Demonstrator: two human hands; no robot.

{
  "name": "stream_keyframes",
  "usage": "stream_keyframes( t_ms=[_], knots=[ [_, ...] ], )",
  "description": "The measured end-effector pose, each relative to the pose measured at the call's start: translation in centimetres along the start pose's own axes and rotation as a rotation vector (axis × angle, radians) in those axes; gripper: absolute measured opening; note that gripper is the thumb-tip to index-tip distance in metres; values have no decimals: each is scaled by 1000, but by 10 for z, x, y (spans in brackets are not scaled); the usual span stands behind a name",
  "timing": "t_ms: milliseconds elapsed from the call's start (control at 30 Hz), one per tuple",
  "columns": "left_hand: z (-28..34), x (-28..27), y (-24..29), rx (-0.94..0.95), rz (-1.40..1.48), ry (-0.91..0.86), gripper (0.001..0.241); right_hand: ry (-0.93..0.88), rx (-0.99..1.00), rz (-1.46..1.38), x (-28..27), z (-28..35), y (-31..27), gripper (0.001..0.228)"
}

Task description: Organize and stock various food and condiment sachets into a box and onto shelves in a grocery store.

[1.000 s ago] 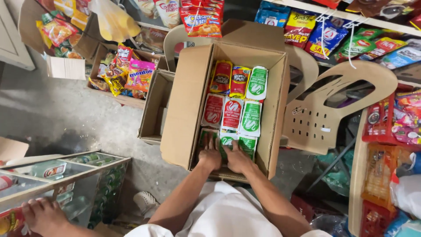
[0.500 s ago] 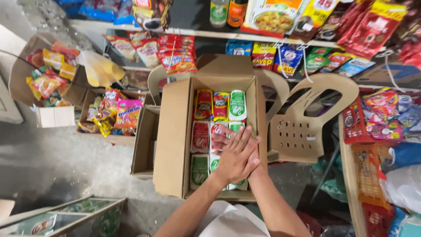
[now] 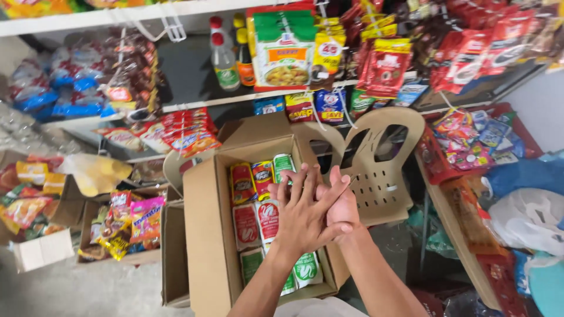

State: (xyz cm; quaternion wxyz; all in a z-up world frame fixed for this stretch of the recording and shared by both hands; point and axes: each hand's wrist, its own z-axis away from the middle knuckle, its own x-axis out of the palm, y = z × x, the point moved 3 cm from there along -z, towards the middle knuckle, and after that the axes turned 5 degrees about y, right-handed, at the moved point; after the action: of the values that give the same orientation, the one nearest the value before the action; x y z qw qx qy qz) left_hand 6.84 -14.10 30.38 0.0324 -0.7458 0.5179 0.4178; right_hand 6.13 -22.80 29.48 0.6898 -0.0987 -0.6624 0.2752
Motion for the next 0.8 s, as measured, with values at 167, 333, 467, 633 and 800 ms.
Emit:
stream_keyframes(
  t_ms=[167, 333, 467, 633, 800],
  knots=[
    [-46, 8, 11, 110, 20, 14, 69, 36, -86, 85, -2, 13, -55, 97],
    [-113, 7, 29, 196, -37, 133, 47, 81, -69, 230, -48, 21, -132, 80],
    [-191, 5, 51, 243, 38, 12, 55, 146, -431, 985, -18, 36, -247, 43],
    [-281, 18, 76, 358, -17, 146, 46, 324, -591, 1429, 18, 22, -360, 33],
    [-364, 58, 74, 304, 45, 142, 31, 397, -990, 1664, 16, -22, -450, 57]
  ],
)
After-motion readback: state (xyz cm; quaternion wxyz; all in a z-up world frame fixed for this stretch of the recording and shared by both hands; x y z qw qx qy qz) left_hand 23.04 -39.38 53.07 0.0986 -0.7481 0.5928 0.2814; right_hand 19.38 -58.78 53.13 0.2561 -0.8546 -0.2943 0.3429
